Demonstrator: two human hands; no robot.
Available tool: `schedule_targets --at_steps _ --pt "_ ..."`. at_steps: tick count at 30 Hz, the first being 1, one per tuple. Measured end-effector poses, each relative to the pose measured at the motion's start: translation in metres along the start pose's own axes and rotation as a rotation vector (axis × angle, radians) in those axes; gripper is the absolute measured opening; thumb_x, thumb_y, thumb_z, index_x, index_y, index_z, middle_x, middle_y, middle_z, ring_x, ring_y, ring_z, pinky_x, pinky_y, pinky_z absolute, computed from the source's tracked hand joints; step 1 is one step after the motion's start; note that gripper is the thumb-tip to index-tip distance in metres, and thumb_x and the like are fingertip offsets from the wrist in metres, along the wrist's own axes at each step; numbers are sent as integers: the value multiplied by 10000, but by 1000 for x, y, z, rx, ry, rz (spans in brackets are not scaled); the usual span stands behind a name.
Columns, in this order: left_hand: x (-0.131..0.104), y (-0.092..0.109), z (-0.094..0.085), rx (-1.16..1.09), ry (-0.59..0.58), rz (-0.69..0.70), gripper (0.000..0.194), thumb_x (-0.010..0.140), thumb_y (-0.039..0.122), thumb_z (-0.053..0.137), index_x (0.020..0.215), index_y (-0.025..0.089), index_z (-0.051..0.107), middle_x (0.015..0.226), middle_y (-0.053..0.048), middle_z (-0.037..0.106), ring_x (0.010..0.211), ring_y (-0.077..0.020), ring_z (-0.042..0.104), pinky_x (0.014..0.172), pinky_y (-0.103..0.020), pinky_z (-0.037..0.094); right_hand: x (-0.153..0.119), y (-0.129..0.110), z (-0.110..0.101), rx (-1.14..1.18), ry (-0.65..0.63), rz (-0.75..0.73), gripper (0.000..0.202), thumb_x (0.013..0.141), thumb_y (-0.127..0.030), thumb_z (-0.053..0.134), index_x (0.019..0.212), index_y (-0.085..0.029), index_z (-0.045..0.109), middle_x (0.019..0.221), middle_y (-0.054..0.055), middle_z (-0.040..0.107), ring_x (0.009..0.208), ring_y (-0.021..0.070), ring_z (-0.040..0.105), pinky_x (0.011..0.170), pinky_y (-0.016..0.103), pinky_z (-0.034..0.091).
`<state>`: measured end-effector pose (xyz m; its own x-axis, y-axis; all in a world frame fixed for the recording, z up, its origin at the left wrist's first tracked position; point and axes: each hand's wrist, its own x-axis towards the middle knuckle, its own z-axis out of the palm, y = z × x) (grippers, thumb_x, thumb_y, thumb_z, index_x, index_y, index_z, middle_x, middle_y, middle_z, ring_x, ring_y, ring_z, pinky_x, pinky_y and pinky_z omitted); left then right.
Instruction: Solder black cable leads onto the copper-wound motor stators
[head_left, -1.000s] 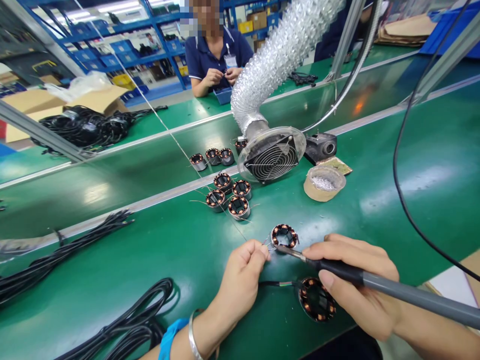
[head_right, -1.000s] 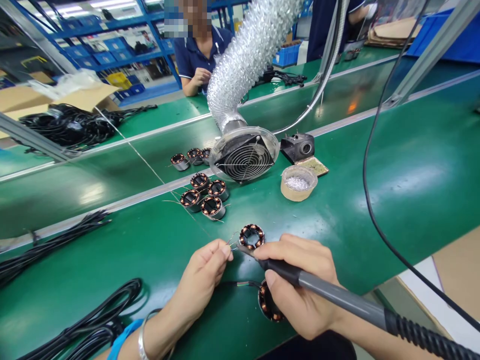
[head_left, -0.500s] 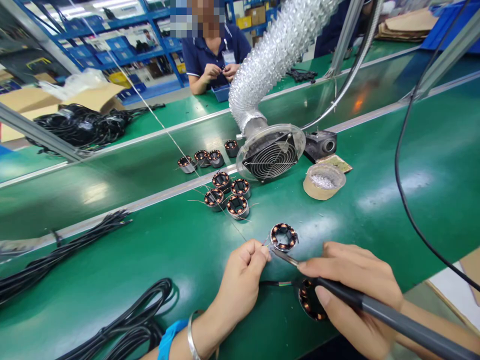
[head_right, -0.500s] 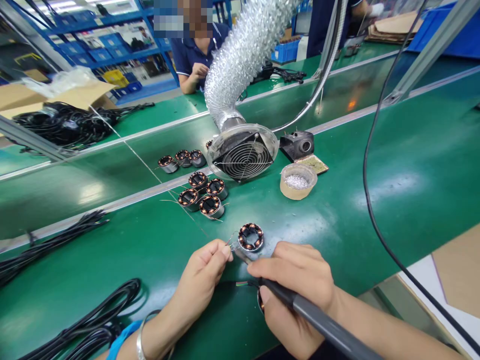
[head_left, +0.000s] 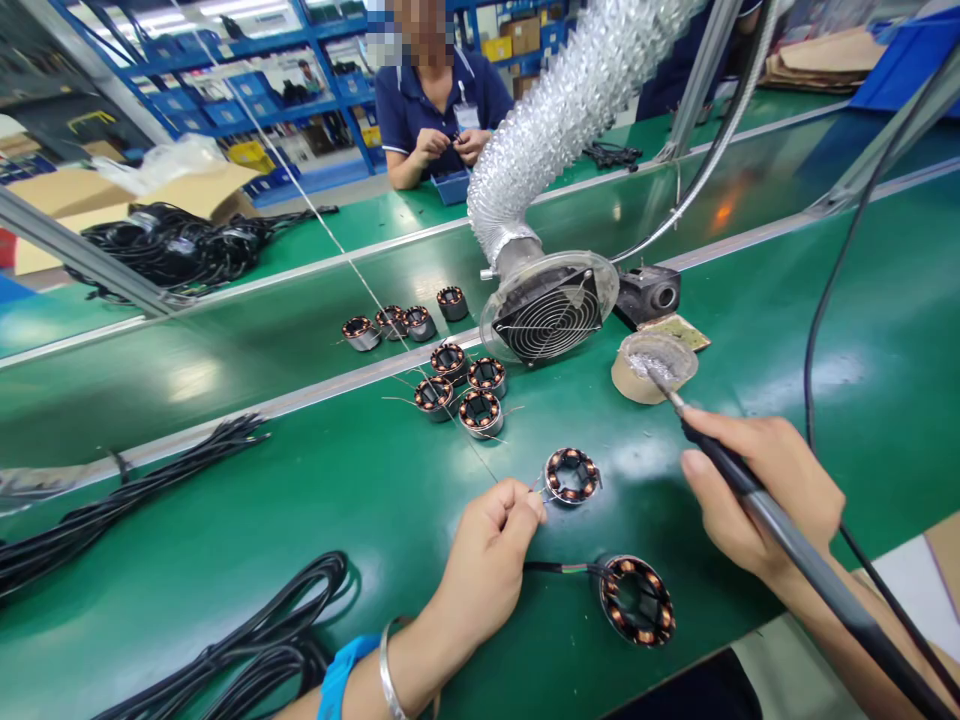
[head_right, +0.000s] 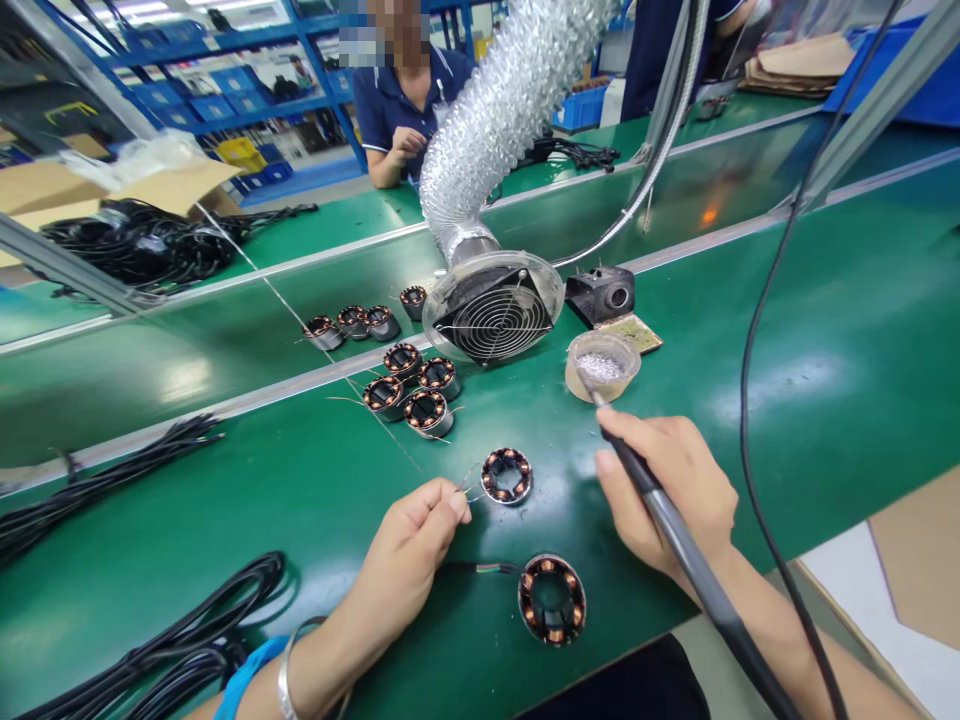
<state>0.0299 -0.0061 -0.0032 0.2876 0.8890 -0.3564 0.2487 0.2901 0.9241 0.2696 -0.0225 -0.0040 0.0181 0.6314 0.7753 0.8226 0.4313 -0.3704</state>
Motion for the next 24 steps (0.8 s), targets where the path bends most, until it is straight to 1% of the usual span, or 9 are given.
schedule_targets --at_steps 3,5,7,9,11,14,18,21,24 --pt "0 -1 0 -2 -3 8 286 882 406 479 692 195 513 535 88 277 505 -104 214 496 -241 193 -8 19 7 -109 -89 43 287 894 -187 617 1180 -185 640 904 77 667 753 209 609 692 340 496" --pt "0 -1 1 -6 -2 10 285 883 404 479 694 194 513 536 88 278 506 -103 215 497 -240 195 -10 21 6 -114 -89 74 268 907 -204 608 1172 -193 639 907 68 665 754 200 614 708 335 500" --pt "0 -1 1 -10 2 10 282 881 401 485 692 193 513 534 88 280 506 -102 216 496 -239 197 -8 11 0 -51 -37 79 251 891 -185 617 1139 -206 649 882 50 661 714 181 607 678 318 496" --pt "1 -1 1 -11 5 8 279 878 396 491 688 192 513 533 87 284 506 -101 219 496 -239 199 -5 -5 -9 85 -55 54 244 866 -151 610 1101 -203 652 814 34 646 642 160 591 581 287 471" --pt "1 -1 1 -10 9 7 279 880 393 489 689 191 514 533 87 284 506 -100 218 495 -238 199 -3 -23 -17 247 -169 -2 262 840 -125 576 1088 -181 640 729 26 626 576 153 579 497 274 441" --pt "1 -1 1 -14 10 9 284 885 396 483 691 191 511 534 88 280 505 -99 214 494 -237 197 -4 -44 -20 432 -313 -56 323 795 -87 527 1099 -153 612 651 21 619 524 162 572 487 293 452" --pt "0 -1 1 -25 14 19 287 881 399 500 682 192 508 531 87 284 504 -99 218 494 -239 198 -8 -50 -8 549 -299 -67 364 759 -50 503 1097 -127 615 627 27 624 474 152 530 461 294 405" --pt "0 0 1 -19 15 20 290 880 404 497 681 193 507 530 87 287 505 -100 219 494 -240 202 -11 -49 -1 561 -297 -83 357 750 -50 508 1083 -115 621 641 35 633 474 151 526 458 294 385" --pt "0 1 1 -8 11 17 292 883 407 483 684 195 503 530 87 284 508 -102 220 498 -240 207 -12 -49 -1 545 -297 -112 344 745 -58 523 1069 -109 626 631 29 614 484 153 527 461 296 382"
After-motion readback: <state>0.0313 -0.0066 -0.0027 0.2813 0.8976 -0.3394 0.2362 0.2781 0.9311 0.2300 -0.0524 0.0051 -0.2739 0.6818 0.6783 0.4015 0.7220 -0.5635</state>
